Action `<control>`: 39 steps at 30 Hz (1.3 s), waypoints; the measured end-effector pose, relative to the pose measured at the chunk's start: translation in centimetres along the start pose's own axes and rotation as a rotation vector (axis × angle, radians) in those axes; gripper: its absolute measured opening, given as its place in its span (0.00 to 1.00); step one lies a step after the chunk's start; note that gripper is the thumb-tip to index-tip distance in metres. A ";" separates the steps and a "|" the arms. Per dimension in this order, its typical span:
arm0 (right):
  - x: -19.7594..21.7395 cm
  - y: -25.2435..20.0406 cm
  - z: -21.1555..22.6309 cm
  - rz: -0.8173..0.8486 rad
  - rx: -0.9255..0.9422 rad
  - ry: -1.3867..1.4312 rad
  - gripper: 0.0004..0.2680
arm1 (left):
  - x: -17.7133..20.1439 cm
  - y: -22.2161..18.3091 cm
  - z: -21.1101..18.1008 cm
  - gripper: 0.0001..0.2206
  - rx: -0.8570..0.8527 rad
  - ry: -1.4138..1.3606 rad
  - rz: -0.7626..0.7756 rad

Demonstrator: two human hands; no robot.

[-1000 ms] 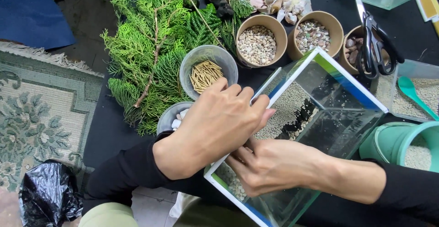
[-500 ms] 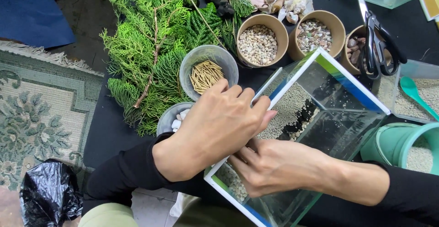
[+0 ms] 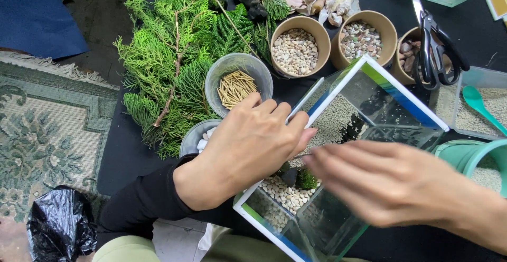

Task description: Assembling a decorative terrarium by placing sand, stones, and moss into a glass container.

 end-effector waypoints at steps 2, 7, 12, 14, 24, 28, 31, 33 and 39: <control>1.5 -1.4 -0.4 0.003 -0.119 0.043 0.11 | 0.1 0.0 0.0 0.14 0.002 0.002 -0.031; 2.6 -3.7 1.2 -0.032 -0.327 0.163 0.14 | 0.5 0.2 0.1 0.14 -0.020 0.013 -0.034; 2.3 -4.6 4.3 -0.167 -0.502 0.298 0.15 | 0.5 0.3 -0.2 0.15 -0.032 0.029 -0.060; 2.0 -4.7 5.6 -0.271 -0.727 0.400 0.14 | 0.6 0.2 -0.3 0.15 -0.018 -0.009 -0.017; -6.6 -6.4 13.1 -0.972 -1.201 0.209 0.03 | 0.8 0.1 -0.8 0.18 -0.021 0.020 -0.010; -9.3 -6.8 13.9 -1.086 -1.214 0.073 0.03 | 0.8 0.0 -0.8 0.18 -0.025 0.028 0.007; -10.0 -8.0 14.0 -1.097 -1.138 0.055 0.02 | 1.1 0.3 -0.8 0.17 -0.043 0.040 0.027; -9.7 -8.5 14.0 -1.071 -1.119 0.065 0.02 | 1.1 0.2 -0.9 0.18 -0.051 0.046 0.032; -9.7 -8.9 14.0 -0.986 -1.110 0.119 0.01 | 1.1 0.3 -0.9 0.17 -0.039 0.027 0.000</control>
Point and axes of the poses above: each hand's wrist, its own y-axis towards the middle knuckle, its own x-axis out of the back of the hand, z = x × y, the point moved 2 cm from there along y, towards the middle knuckle, and after that the axes turned 5 degrees about x, right-handed, at the moved point
